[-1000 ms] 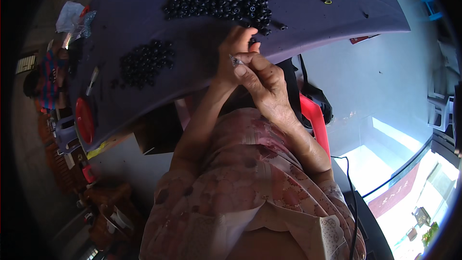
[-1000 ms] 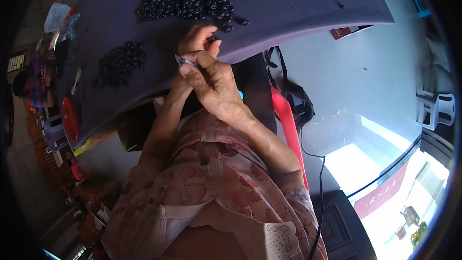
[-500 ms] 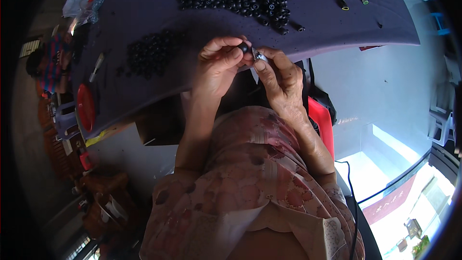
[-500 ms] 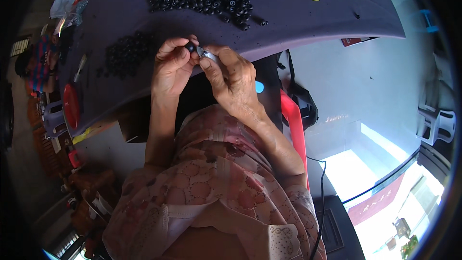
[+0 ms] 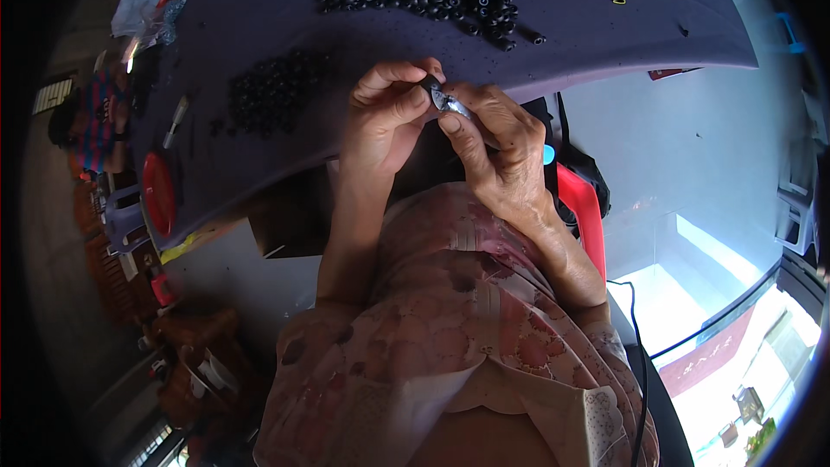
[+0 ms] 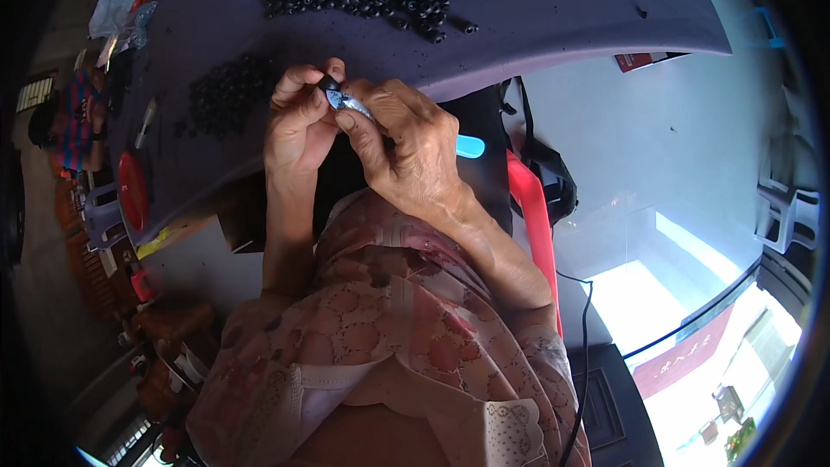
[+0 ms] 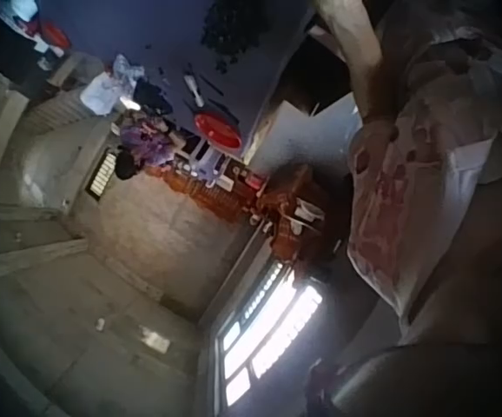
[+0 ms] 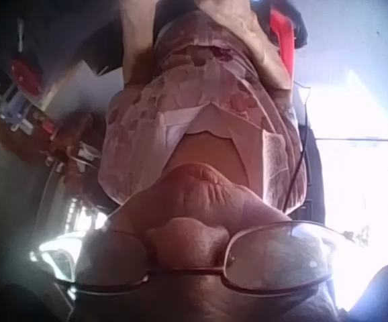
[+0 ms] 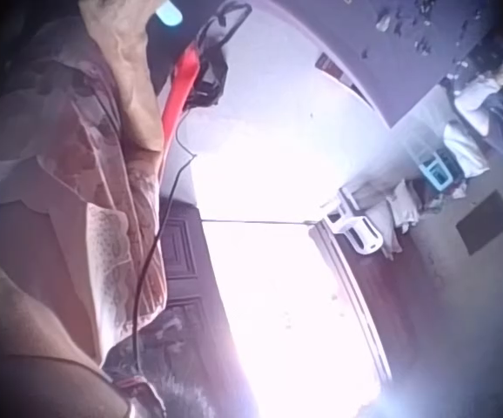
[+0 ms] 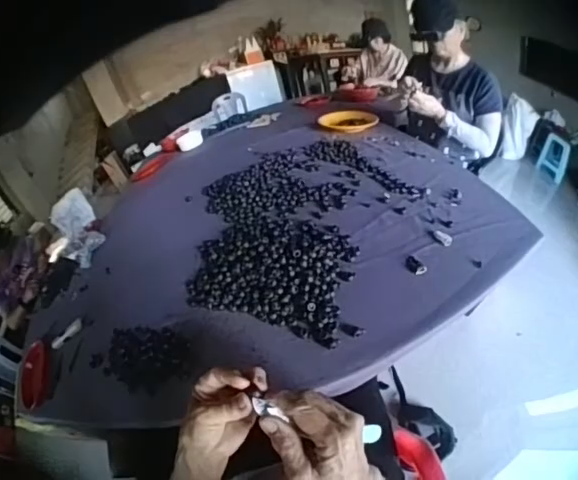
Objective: The person picks up black plastic pieces one at a time and trims excess material from each piece using a utility knife.
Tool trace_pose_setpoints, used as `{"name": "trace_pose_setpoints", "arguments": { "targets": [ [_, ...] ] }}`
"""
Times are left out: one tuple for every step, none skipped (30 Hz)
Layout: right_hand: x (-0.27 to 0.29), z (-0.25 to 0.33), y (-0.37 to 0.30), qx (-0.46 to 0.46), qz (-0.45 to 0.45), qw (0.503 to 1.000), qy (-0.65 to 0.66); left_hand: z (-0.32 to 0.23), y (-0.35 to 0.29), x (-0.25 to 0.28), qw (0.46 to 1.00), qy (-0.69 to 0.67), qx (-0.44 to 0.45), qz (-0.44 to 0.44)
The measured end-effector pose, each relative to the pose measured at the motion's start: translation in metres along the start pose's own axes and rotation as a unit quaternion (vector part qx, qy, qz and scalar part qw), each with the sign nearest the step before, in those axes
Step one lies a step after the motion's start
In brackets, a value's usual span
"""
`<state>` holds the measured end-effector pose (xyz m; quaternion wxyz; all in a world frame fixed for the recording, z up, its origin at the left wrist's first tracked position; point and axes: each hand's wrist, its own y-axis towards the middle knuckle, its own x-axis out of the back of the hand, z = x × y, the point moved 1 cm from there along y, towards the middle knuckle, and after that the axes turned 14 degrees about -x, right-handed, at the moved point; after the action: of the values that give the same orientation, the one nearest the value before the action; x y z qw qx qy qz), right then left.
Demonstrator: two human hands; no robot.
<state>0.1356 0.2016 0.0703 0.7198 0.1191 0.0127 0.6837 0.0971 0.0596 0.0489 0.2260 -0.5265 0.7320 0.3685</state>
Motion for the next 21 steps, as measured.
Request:
{"name": "trace_pose_setpoints", "arguments": {
  "targets": [
    [0.0003, 0.0007, -0.0001, -0.001, -0.001, 1.000, 0.001, -0.0007, 0.0003, -0.0008, 1.000, 0.001, 0.001, 0.000],
    [0.0006, 0.0009, -0.0002, -0.003, 0.004, 1.000, 0.003, -0.0012, 0.0007, -0.0015, 1.000, 0.009, -0.004, 0.007],
    [0.0007, 0.0008, -0.0003, -0.006, 0.008, 1.000, 0.006, -0.0014, 0.0008, -0.0018, 1.000, 0.017, -0.009, 0.014],
    [0.0005, 0.0002, -0.0004, -0.006, 0.008, 1.000, 0.006, -0.0013, 0.0006, -0.0014, 1.000, 0.017, -0.008, 0.014],
    [-0.0001, -0.0003, -0.0004, -0.009, 0.007, 1.000, 0.012, -0.0017, 0.0003, -0.0011, 1.000, 0.017, -0.007, 0.015],
    [-0.0005, -0.0007, -0.0003, -0.011, 0.006, 1.000, 0.019, -0.0020, 0.0001, -0.0010, 1.000, 0.018, -0.005, 0.015],
    [-0.0008, -0.0008, -0.0002, -0.011, 0.006, 1.000, 0.019, -0.0023, -0.0001, -0.0015, 1.000, 0.018, -0.005, 0.015],
    [-0.0012, -0.0011, -0.0003, -0.009, 0.007, 1.000, 0.022, -0.0026, -0.0005, -0.0019, 1.000, 0.019, -0.005, 0.011],
    [-0.0015, -0.0011, -0.0005, -0.007, 0.008, 1.000, 0.025, -0.0029, -0.0008, -0.0023, 1.000, 0.021, -0.005, 0.006],
    [-0.0009, 0.0007, -0.0009, -0.007, 0.009, 1.000, 0.026, -0.0034, -0.0010, -0.0026, 1.000, 0.021, -0.005, 0.006],
    [0.0003, 0.0032, -0.0009, -0.021, 0.013, 0.999, 0.023, -0.0032, -0.0007, -0.0024, 1.000, 0.020, -0.005, 0.007],
    [0.0008, 0.0042, -0.0009, -0.034, 0.017, 0.999, 0.019, -0.0030, -0.0004, -0.0022, 1.000, 0.019, -0.006, 0.007],
    [0.0004, 0.0027, -0.0006, -0.036, 0.017, 0.999, 0.019, -0.0029, -0.0001, -0.0028, 1.000, 0.019, -0.005, 0.007],
    [0.0000, 0.0012, -0.0002, -0.024, 0.014, 0.999, 0.024, -0.0033, 0.0001, -0.0045, 1.000, 0.024, -0.005, 0.004],
    [-0.0001, 0.0005, -0.0001, -0.013, 0.010, 0.999, 0.029, -0.0034, 0.0001, -0.0055, 1.000, 0.029, -0.005, 0.002],
    [0.0000, 0.0004, -0.0002, -0.013, 0.010, 0.999, 0.029, -0.0030, 0.0000, -0.0057, 1.000, 0.029, -0.005, 0.002],
    [-0.0001, 0.0003, -0.0002, -0.018, 0.010, 0.999, 0.033, -0.0027, -0.0001, -0.0055, 1.000, 0.024, -0.003, 0.002],
    [-0.0001, 0.0001, -0.0003, -0.024, 0.011, 0.999, 0.038, -0.0024, -0.0002, -0.0051, 1.000, 0.020, -0.001, 0.002],
    [-0.0003, 0.0003, -0.0003, -0.024, 0.011, 0.999, 0.038, -0.0021, -0.0004, -0.0045, 1.000, 0.020, -0.001, 0.002],
    [-0.0006, 0.0005, -0.0002, -0.022, 0.011, 0.999, 0.036, -0.0017, -0.0005, -0.0037, 1.000, 0.023, -0.010, 0.004],
    [-0.0010, 0.0006, -0.0002, -0.019, 0.011, 0.999, 0.035, -0.0014, -0.0007, -0.0031, 0.999, 0.027, -0.018, 0.006]
  ]
}}
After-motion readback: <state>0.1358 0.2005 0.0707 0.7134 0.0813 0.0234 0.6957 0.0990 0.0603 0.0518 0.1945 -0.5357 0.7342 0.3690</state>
